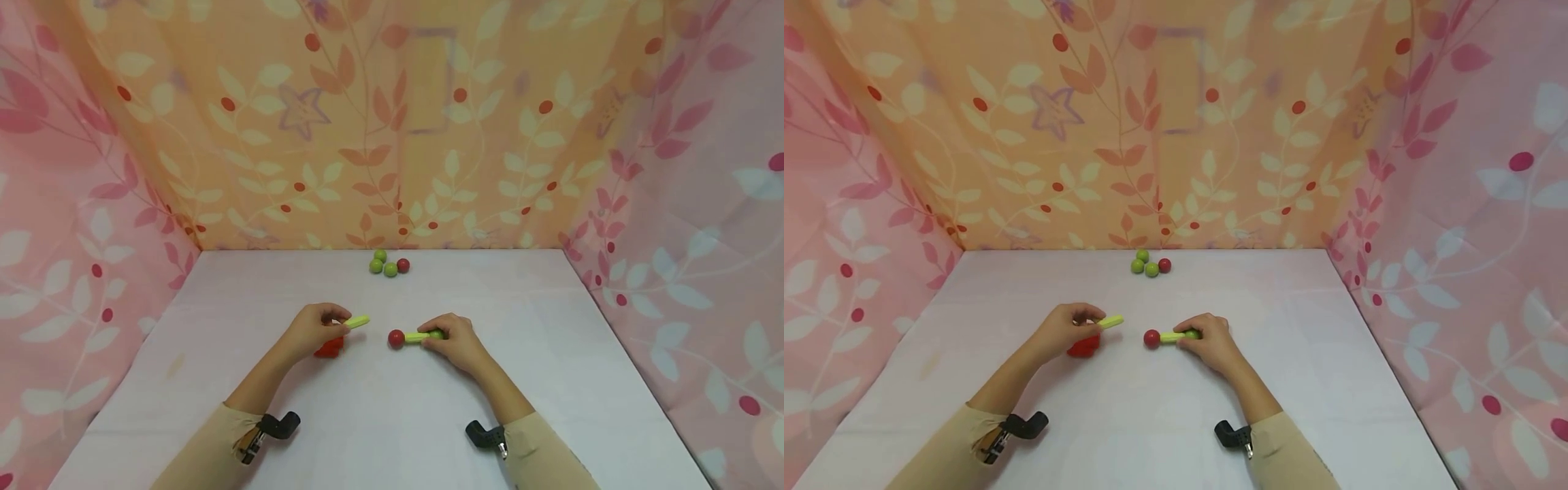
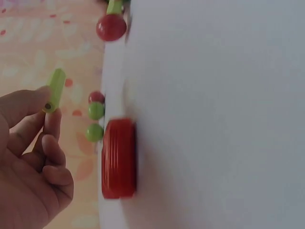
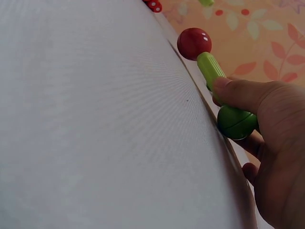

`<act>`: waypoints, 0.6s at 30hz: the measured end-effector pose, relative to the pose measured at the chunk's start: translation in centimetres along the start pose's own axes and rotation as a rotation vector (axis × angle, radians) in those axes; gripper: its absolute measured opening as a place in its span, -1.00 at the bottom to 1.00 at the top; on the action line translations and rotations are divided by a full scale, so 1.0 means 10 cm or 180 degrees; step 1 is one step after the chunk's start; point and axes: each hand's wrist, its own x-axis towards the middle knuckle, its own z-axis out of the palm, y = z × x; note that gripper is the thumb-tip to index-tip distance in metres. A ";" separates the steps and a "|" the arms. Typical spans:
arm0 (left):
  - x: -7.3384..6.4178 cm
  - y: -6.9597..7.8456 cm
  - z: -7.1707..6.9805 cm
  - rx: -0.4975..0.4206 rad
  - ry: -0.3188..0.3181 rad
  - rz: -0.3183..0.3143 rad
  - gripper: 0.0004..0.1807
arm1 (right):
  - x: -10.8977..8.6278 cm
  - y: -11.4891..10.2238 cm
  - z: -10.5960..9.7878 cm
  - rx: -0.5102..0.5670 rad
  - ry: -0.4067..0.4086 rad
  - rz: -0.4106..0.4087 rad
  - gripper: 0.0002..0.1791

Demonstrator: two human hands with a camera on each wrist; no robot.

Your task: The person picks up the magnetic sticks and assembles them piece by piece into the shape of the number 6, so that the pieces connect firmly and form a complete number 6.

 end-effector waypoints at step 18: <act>-0.31 0.05 0.65 -0.0231 0.0343 -0.0159 -0.79 | 0.06 -0.02 0.01 0.0145 0.0022 0.0096 -0.76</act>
